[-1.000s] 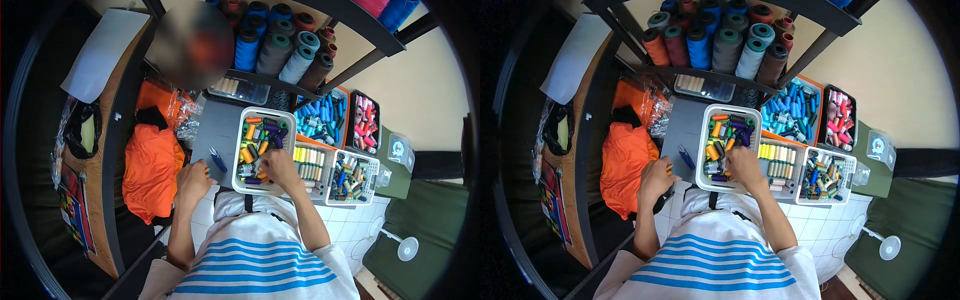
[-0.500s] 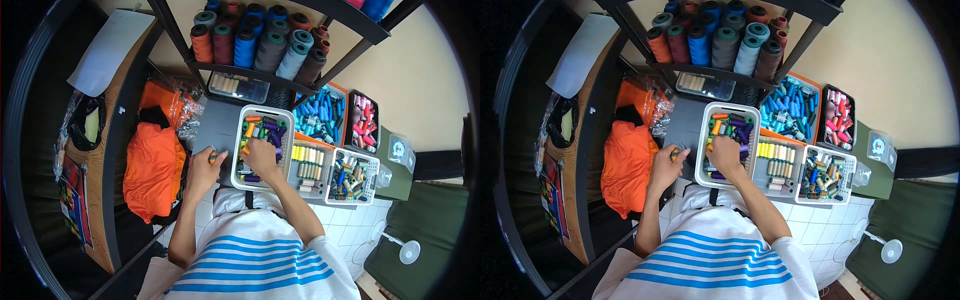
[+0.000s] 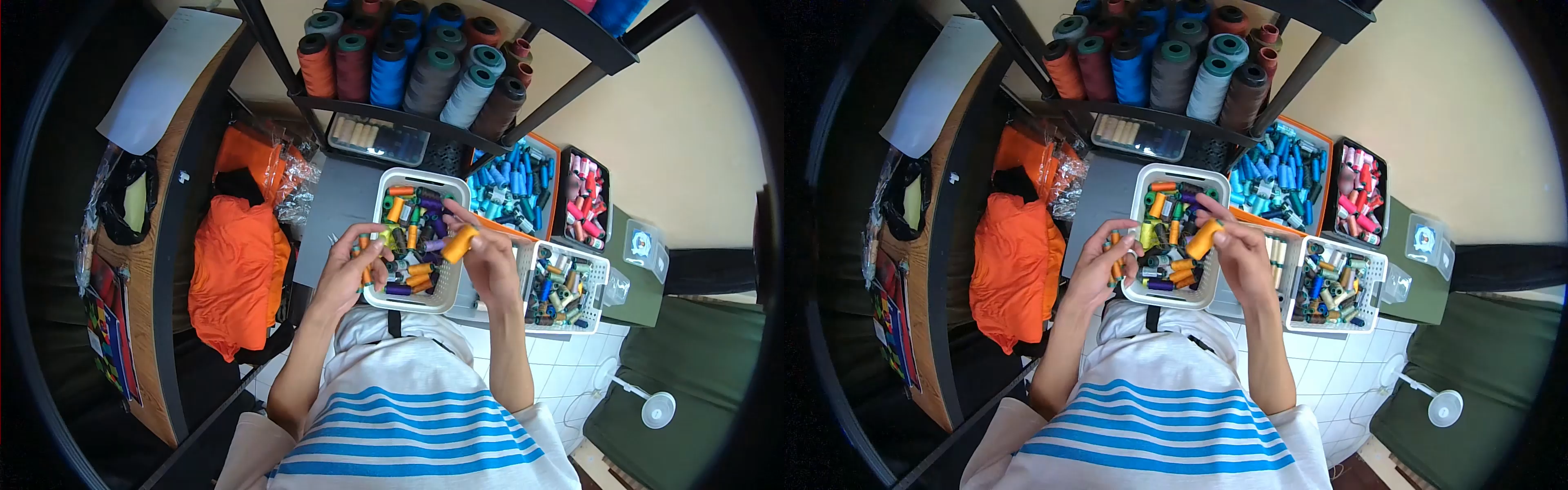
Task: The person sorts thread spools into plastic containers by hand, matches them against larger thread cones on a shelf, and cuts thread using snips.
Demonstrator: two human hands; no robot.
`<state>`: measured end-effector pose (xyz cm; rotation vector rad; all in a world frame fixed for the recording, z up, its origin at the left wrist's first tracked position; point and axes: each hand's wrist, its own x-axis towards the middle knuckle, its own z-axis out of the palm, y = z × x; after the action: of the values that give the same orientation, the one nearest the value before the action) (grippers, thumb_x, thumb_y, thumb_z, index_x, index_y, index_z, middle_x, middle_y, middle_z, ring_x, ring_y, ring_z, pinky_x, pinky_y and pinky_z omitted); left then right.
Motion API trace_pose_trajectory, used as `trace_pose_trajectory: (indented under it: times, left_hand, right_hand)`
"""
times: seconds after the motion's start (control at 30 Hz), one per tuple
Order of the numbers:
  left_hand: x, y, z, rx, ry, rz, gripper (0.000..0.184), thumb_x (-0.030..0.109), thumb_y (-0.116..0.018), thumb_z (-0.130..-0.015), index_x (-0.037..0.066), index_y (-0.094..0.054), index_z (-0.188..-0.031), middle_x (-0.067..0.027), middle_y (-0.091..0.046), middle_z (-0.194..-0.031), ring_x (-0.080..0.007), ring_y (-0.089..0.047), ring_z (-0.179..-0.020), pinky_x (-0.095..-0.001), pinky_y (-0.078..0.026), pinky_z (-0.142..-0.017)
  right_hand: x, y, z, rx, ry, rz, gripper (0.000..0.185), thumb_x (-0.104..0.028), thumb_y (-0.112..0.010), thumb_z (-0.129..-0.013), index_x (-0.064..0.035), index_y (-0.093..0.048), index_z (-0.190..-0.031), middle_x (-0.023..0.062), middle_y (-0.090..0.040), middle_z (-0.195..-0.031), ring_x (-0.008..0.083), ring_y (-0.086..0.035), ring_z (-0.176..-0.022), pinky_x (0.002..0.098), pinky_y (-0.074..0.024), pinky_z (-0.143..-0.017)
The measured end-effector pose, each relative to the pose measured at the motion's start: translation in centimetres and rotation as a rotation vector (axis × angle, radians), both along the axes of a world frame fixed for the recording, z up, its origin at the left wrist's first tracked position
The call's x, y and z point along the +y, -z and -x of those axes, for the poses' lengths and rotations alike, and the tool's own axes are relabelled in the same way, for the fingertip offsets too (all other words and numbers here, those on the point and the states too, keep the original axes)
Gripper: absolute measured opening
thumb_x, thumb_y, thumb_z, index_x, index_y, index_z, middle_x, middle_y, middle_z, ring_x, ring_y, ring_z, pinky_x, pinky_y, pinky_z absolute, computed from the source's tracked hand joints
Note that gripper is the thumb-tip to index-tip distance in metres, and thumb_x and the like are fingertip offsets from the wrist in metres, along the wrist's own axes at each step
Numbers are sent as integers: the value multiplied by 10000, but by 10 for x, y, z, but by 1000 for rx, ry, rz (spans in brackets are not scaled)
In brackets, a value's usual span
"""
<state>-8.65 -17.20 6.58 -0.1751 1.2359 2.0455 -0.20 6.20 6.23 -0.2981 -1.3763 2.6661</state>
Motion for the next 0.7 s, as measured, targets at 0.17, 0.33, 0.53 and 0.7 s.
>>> trace_pose_trajectory:
  times: [0.17, 0.33, 0.53, 0.7]
  left_hand:
    - [13, -26, -6, 306, 228, 264, 207, 129, -765, -957, 15, -693, -1114, -54, -670, -789, -48, -547, -535, -247, -454, -491]
    - [-8, -61, -17, 917, 622, 1116, 366, 128, -890, -776, -4, -640, -1008, -102, -693, -756, -283, -676, -641, -419, -547, -646]
    - [-49, -80, 16, 991, 695, 1446, 802, 37, -829, -787, 12, -441, -1488, -256, -719, -952, -398, -729, -844, -467, -579, -775]
    - [-84, -102, 60, 785, 731, 1305, 886, -24, -755, -851, 69, -305, -1608, -282, -709, -1036, -359, -746, -845, -431, -616, -797]
  right_hand:
    - [-15, 9, -9, -156, 133, -332, 132, -61, -773, -886, -1, -813, -998, 168, -536, -1542, 211, -677, -1167, 344, -513, -1001]
    - [-27, 13, -10, -206, 145, -145, 97, -58, -759, -902, 16, -801, -948, 154, -597, -1485, 154, -666, -1129, 278, -528, -913]
    - [-23, 6, -7, -217, 238, -438, 73, -54, -771, -856, 12, -764, -827, 169, -647, -1414, 222, -631, -1226, 357, -494, -1024]
    - [-22, -9, -1, -150, 232, -684, 104, -60, -803, -801, 9, -727, -813, 176, -672, -1370, 246, -620, -1223, 395, -454, -1067]
